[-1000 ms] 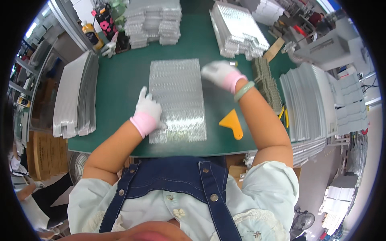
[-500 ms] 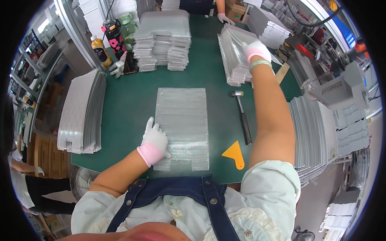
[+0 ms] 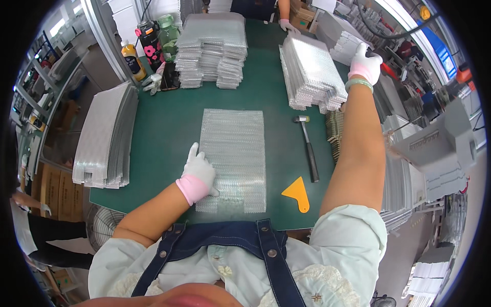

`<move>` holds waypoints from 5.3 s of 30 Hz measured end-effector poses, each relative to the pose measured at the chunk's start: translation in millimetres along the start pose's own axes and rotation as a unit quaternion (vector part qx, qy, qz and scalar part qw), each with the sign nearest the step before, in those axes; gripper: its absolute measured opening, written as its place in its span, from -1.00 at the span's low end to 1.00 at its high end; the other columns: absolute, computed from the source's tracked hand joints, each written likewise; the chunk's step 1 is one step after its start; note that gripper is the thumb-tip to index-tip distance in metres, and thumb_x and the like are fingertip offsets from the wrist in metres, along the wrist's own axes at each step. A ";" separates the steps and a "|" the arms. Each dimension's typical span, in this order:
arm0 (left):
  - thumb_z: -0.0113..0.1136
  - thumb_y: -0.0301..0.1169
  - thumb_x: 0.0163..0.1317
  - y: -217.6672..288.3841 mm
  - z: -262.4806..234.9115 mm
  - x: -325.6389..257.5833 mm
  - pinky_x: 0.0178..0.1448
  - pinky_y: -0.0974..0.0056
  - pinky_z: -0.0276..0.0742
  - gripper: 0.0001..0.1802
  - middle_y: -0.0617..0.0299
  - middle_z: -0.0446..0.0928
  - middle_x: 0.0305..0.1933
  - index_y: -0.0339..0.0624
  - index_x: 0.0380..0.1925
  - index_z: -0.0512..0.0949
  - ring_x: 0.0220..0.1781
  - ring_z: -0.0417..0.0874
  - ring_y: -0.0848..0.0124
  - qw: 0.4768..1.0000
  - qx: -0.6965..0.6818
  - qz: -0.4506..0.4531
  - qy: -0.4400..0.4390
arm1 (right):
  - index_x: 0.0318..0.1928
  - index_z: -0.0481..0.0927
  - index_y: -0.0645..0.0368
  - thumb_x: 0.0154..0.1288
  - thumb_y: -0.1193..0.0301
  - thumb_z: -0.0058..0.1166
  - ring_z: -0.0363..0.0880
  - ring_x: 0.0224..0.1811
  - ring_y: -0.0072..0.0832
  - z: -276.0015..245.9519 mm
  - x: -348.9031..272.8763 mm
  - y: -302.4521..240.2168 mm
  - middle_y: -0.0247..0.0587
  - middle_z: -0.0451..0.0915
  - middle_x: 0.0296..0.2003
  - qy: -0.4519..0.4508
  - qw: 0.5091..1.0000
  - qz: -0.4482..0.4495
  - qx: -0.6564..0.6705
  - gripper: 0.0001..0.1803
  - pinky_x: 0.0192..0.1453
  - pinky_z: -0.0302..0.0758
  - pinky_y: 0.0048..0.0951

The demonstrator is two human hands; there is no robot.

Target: The person assembles rectangular metal frames by placing a mesh sheet onto a frame, inserting a plastic component, and securing the edges with a manual crimping tool. They repeat this process for multiple units, stacking the finished frames on the table.

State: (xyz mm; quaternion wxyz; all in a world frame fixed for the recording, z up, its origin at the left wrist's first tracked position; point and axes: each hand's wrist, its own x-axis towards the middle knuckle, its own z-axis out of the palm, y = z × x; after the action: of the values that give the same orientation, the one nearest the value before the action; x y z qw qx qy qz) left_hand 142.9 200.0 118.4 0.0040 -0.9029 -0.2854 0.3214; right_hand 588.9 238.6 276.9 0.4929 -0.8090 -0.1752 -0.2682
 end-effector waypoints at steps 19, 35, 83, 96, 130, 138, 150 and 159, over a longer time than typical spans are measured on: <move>0.24 -0.46 0.27 53.8 -45.1 -58.6 0.04 0.32 0.55 -0.25 0.05 0.46 0.15 -0.37 0.39 0.11 0.00 0.57 0.43 0.425 -0.735 0.188 0.494 | 0.06 0.57 0.27 0.06 -0.02 0.39 0.68 -0.01 -0.19 -159.7 -307.8 11.8 -0.01 0.67 -0.07 -0.269 0.799 -0.405 0.355 -0.29 0.14 0.56 -0.30; 0.37 -0.06 0.18 28.0 78.7 -56.5 -0.15 0.29 0.59 -0.18 0.02 0.60 -0.29 -0.49 0.21 0.29 -0.32 0.65 0.29 0.743 -0.514 -0.131 0.408 | 0.28 0.34 0.37 0.21 0.04 0.27 0.65 -0.18 -0.15 -198.0 -365.1 85.3 0.04 0.64 -0.23 -0.465 0.881 -0.085 0.022 -0.19 -0.04 0.55 -0.29; 0.36 0.14 0.05 21.3 94.7 -20.1 0.00 0.04 0.63 -0.22 -0.18 0.54 -0.06 -0.42 -0.07 0.47 -0.03 0.66 0.01 0.888 -0.342 -0.165 0.259 | -0.03 0.52 0.29 0.19 -0.10 0.20 0.59 0.04 -0.06 -165.4 -372.9 106.4 0.09 0.59 -0.05 -0.541 0.800 -0.212 -0.150 -0.33 0.08 0.55 -0.16; 0.23 -0.17 0.22 59.1 124.2 -46.8 -0.02 0.00 0.53 -0.63 0.07 0.50 -0.01 -0.27 -0.19 0.52 -0.03 0.60 0.04 0.907 -0.274 0.019 0.318 | -0.19 0.58 0.04 0.16 0.17 0.27 0.58 -0.22 -0.16 -202.5 -409.6 119.8 -0.18 0.52 -0.27 -0.436 0.802 -0.408 -0.022 -0.71 -0.20 0.53 -0.16; 0.00 0.08 0.44 114.4 184.1 -95.4 -0.42 0.56 0.38 -0.32 0.04 0.62 -0.08 -0.48 0.03 0.50 -0.45 0.41 0.64 0.381 -0.921 -0.049 0.069 | -0.05 0.62 0.36 0.20 0.20 0.35 0.60 -0.20 -0.53 -306.2 -215.5 269.0 -0.13 0.68 -0.18 -0.446 0.885 0.097 0.088 -0.52 -0.09 0.50 -0.49; 0.19 -0.03 0.36 120.0 205.3 -94.4 -0.29 0.46 0.48 -0.50 0.11 0.55 -0.06 -0.24 0.02 0.45 -0.24 0.54 0.47 0.259 -0.960 -0.045 0.097 | -0.03 0.49 0.33 0.34 0.36 0.18 0.41 -0.49 -0.68 -316.3 -435.5 143.5 -0.27 0.58 -0.31 -0.733 0.549 0.305 0.264 -0.68 -0.44 0.34 -0.67; 0.23 -0.26 0.35 125.3 214.4 -84.3 -0.07 0.39 0.47 -0.73 0.23 0.64 -0.14 -0.21 -0.10 0.60 -0.11 0.63 0.43 0.297 -0.945 -0.025 0.137 | 0.02 0.46 0.14 0.35 0.39 0.21 0.40 -0.51 -0.71 -275.7 -482.0 138.9 -0.37 0.51 -0.28 -0.639 0.504 0.476 0.332 -0.70 -0.52 0.38 -0.72; 0.22 -0.20 0.36 122.1 213.1 -94.7 -0.04 0.39 0.46 -0.69 0.30 0.63 -0.09 -0.16 -0.04 0.58 -0.06 0.59 0.50 0.290 -0.952 0.026 0.097 | -0.04 0.48 0.22 0.33 0.38 0.24 0.39 -0.53 -0.71 -269.7 -485.5 138.4 -0.39 0.50 -0.36 -0.643 0.505 0.471 0.330 -0.71 -0.55 0.34 -0.70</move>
State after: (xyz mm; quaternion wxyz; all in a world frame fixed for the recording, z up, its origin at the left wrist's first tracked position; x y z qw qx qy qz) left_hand 21.6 11.2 -19.2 -0.8392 -0.3037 -0.3644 -0.2658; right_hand 208.4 -73.8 -15.2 0.5300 -0.5010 -0.1127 0.6748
